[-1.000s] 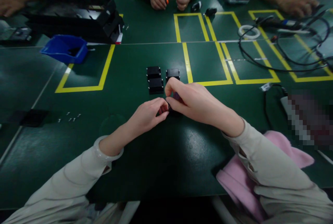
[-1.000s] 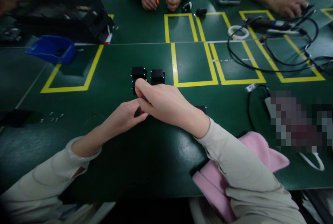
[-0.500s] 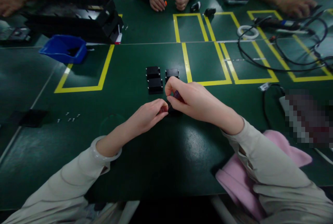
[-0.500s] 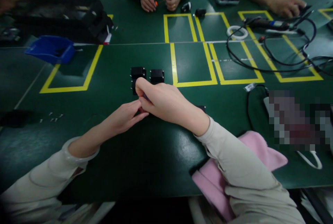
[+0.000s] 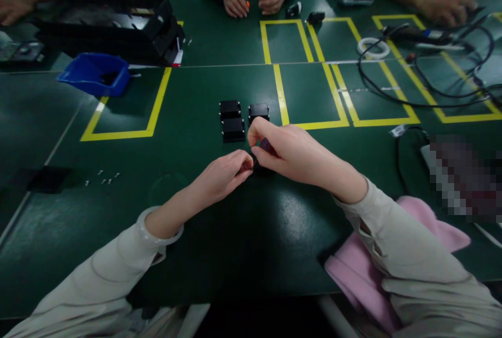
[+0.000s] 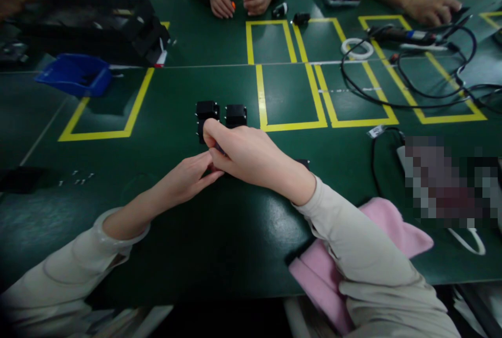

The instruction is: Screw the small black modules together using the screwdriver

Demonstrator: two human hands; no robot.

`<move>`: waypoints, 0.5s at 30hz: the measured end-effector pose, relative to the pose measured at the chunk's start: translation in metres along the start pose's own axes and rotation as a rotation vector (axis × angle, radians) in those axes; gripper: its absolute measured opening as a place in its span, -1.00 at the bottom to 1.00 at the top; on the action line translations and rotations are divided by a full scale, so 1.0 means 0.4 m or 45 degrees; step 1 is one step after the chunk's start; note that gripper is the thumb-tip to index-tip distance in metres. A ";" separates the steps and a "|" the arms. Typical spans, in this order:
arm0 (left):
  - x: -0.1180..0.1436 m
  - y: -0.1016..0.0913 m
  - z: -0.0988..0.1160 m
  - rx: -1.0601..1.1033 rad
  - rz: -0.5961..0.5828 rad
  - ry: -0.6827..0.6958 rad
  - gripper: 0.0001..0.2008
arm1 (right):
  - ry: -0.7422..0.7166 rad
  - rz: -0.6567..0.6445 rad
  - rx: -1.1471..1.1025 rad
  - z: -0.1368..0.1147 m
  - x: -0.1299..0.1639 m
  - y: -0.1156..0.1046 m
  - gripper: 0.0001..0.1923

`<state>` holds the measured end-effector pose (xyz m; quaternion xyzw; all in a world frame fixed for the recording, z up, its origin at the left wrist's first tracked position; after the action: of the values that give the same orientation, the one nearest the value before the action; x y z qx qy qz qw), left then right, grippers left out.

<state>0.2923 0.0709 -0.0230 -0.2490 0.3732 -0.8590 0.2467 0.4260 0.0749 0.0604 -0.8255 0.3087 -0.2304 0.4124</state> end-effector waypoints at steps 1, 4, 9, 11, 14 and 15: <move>0.000 0.001 0.000 -0.003 0.000 -0.001 -0.95 | 0.002 -0.002 0.002 0.000 0.000 0.000 -0.87; -0.001 0.001 0.002 -0.013 0.001 -0.002 -0.95 | 0.009 -0.002 0.010 0.001 0.001 0.000 -0.87; 0.002 0.000 0.006 -0.036 -0.007 -0.003 -0.96 | -0.013 0.038 0.015 -0.002 0.005 -0.005 -0.89; 0.004 -0.001 0.006 -0.040 -0.016 -0.017 -0.95 | -0.021 0.049 0.012 -0.002 0.006 -0.007 -0.90; 0.006 -0.005 0.006 -0.033 -0.020 -0.031 -0.94 | -0.036 0.060 0.003 -0.004 0.008 -0.010 -0.90; 0.007 -0.006 0.007 -0.029 -0.018 -0.031 -0.94 | -0.040 0.061 0.000 -0.004 0.008 -0.010 -0.90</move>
<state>0.2913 0.0692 -0.0188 -0.2651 0.3781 -0.8533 0.2423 0.4285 0.0737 0.0650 -0.8216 0.3217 -0.2073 0.4226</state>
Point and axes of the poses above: each hand's wrist, its own x-axis away from the middle knuckle, its own y-axis out of the palm, z = x × y, the point moved 7 cm from there along -x, towards the middle knuckle, and after that the axes turned 15 degrees about -z, right-handed, at the moved point
